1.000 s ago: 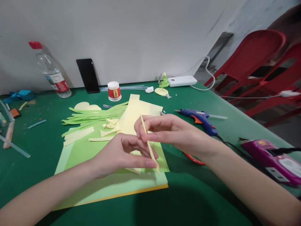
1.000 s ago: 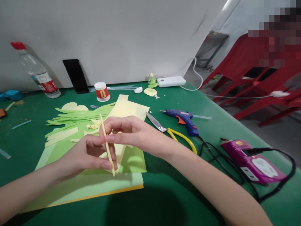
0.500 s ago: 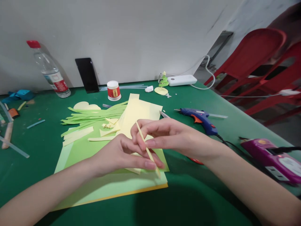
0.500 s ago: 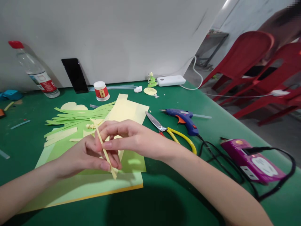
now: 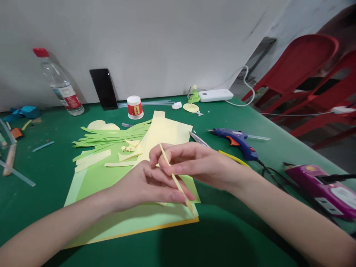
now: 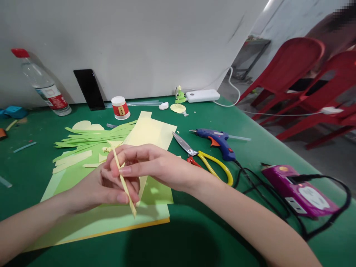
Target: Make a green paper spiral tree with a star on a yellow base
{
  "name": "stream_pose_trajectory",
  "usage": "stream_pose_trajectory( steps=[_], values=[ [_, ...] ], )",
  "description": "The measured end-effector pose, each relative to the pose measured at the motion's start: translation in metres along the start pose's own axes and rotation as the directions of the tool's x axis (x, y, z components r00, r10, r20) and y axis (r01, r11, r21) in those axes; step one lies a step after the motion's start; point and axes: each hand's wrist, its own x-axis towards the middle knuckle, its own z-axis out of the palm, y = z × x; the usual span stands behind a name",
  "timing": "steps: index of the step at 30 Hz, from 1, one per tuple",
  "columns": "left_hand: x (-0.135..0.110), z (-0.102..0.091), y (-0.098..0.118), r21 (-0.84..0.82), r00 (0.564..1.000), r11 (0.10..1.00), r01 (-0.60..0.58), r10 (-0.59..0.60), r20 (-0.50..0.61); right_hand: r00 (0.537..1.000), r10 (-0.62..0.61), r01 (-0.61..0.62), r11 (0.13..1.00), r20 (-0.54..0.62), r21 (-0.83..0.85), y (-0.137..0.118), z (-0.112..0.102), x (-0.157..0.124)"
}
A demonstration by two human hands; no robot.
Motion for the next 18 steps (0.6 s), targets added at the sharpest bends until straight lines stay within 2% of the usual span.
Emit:
stream_pose_trajectory(
  steps=[3, 6, 8, 10, 11, 13, 16, 18],
  values=[
    [-0.001, 0.002, -0.003, -0.037, 0.996, 0.999, -0.026, 0.023, -0.088, 1.000, 0.011, -0.011, 0.999, -0.002, -0.035, 0.003, 0.000, 0.001],
    [-0.003, 0.005, -0.005, 0.001, 0.971, 0.991, -0.135, 0.133, -0.200, 0.983, -0.074, 0.032, 0.970, -0.169, -0.239, 0.001, 0.002, -0.001],
    [-0.005, 0.005, -0.003, 0.039, 0.932, 0.973, -0.229, 0.231, -0.280, 0.927, -0.188, 0.045, 0.915, -0.325, -0.402, -0.004, 0.004, -0.004],
    [-0.006, 0.005, 0.000, 0.073, 0.878, 0.951, -0.302, 0.307, -0.367, 0.874, -0.283, 0.033, 0.846, -0.395, -0.533, -0.009, 0.007, -0.008],
    [-0.006, 0.005, 0.002, 0.087, 0.854, 0.942, -0.323, 0.330, -0.402, 0.866, -0.308, 0.025, 0.814, -0.395, -0.581, -0.012, 0.008, -0.010],
    [-0.006, 0.004, 0.004, 0.100, 0.820, 0.930, -0.353, 0.359, -0.445, 0.879, -0.319, 0.015, 0.762, -0.355, -0.647, -0.016, 0.011, -0.013],
    [-0.005, 0.003, 0.007, 0.114, 0.808, 0.914, -0.390, 0.399, -0.433, 0.915, -0.292, 0.021, 0.724, -0.279, -0.689, -0.019, 0.016, -0.016],
    [-0.004, 0.003, 0.008, 0.141, 0.803, 0.905, -0.402, 0.422, -0.421, 0.921, -0.289, 0.024, 0.713, -0.262, -0.701, -0.018, 0.019, -0.015]
  ],
)
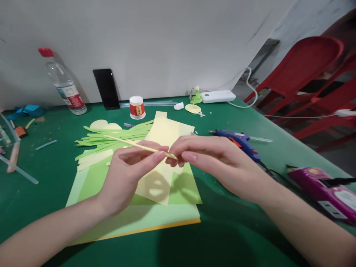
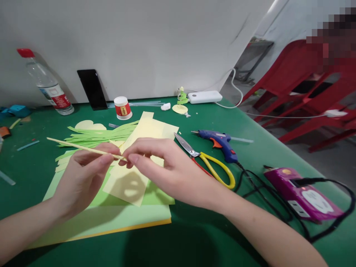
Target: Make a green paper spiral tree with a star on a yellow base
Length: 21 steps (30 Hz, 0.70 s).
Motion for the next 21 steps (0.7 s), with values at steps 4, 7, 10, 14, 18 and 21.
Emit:
stream_pose_trajectory(
  steps=[4, 7, 10, 14, 18, 21],
  values=[
    [0.000, 0.000, -0.001, 0.042, 0.999, 0.999, -0.014, 0.015, -0.034, 0.996, -0.027, 0.022, 0.998, -0.086, -0.059, -0.001, 0.008, 0.001],
    [-0.001, -0.001, -0.002, 0.048, 0.998, 0.999, -0.003, 0.006, -0.058, 0.985, -0.062, 0.045, 0.993, -0.162, -0.110, -0.001, 0.013, 0.002],
    [-0.003, 0.000, -0.003, 0.056, 0.997, 0.998, 0.000, 0.004, -0.081, 0.965, -0.115, 0.082, 0.986, -0.236, -0.144, -0.001, 0.017, 0.002],
    [-0.003, 0.001, -0.004, 0.058, 0.993, 0.998, 0.010, -0.004, -0.114, 0.926, -0.185, 0.125, 0.973, -0.329, -0.195, 0.001, 0.021, 0.000],
    [-0.004, 0.002, -0.005, 0.068, 0.992, 0.998, -0.006, 0.014, -0.125, 0.910, -0.190, 0.136, 0.976, -0.369, -0.168, 0.004, 0.023, -0.001],
    [-0.004, 0.001, -0.006, 0.062, 0.992, 0.997, -0.036, 0.043, -0.122, 0.926, -0.138, 0.108, 0.989, -0.352, -0.104, 0.003, 0.021, -0.001]
  ],
)
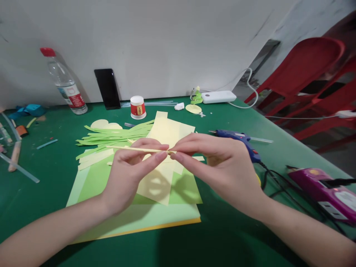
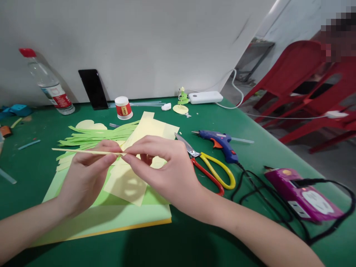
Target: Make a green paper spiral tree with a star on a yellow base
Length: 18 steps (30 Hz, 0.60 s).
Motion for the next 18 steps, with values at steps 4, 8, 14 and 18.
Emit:
stream_pose_trajectory(
  steps=[4, 8, 14, 18],
  values=[
    [0.0008, -0.0020, -0.0002, 0.001, 0.998, 0.998, -0.068, 0.068, -0.009, 0.991, 0.122, -0.125, 0.991, 0.060, 0.045, -0.0029, -0.0036, 0.0021],
    [0.0028, -0.0024, 0.0000, -0.020, 0.996, 0.997, -0.078, 0.079, 0.029, 0.973, 0.200, -0.213, 0.971, 0.115, 0.110, -0.0033, -0.0055, 0.0030],
    [0.0032, -0.0038, -0.0014, -0.011, 0.988, 0.991, -0.133, 0.134, 0.073, 0.946, 0.266, -0.304, 0.928, 0.186, 0.217, -0.0019, -0.0056, 0.0044],
    [0.0028, -0.0059, -0.0007, 0.048, 0.984, 0.985, -0.166, 0.162, 0.080, 0.947, 0.271, -0.309, 0.915, 0.170, 0.261, -0.0019, -0.0057, 0.0035]
  ],
)
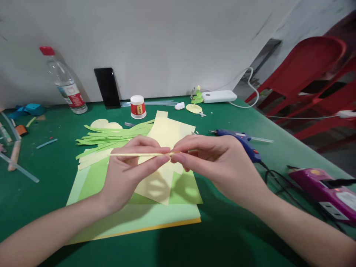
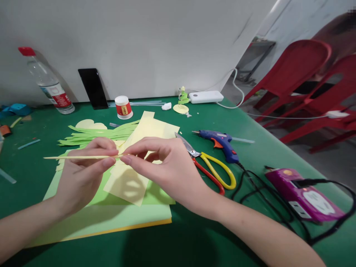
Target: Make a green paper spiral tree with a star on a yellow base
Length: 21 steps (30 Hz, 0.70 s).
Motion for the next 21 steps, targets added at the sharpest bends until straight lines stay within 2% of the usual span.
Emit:
stream_pose_trajectory(
  steps=[10, 17, 21],
  values=[
    [0.0022, -0.0021, -0.0023, 0.085, 0.997, 0.993, -0.082, 0.081, 0.014, 1.000, 0.016, -0.016, 1.000, -0.010, 0.008, -0.0016, -0.0006, -0.0009],
    [0.0038, -0.0038, -0.0018, 0.109, 0.990, 0.984, -0.143, 0.143, 0.005, 0.995, 0.031, -0.040, 0.994, 0.091, 0.097, 0.0034, -0.0066, -0.0007],
    [0.0052, -0.0039, -0.0004, 0.147, 0.980, 0.969, -0.197, 0.195, 0.026, 1.000, 0.005, -0.008, 0.996, 0.031, 0.086, 0.0025, -0.0069, -0.0013]
  ],
)
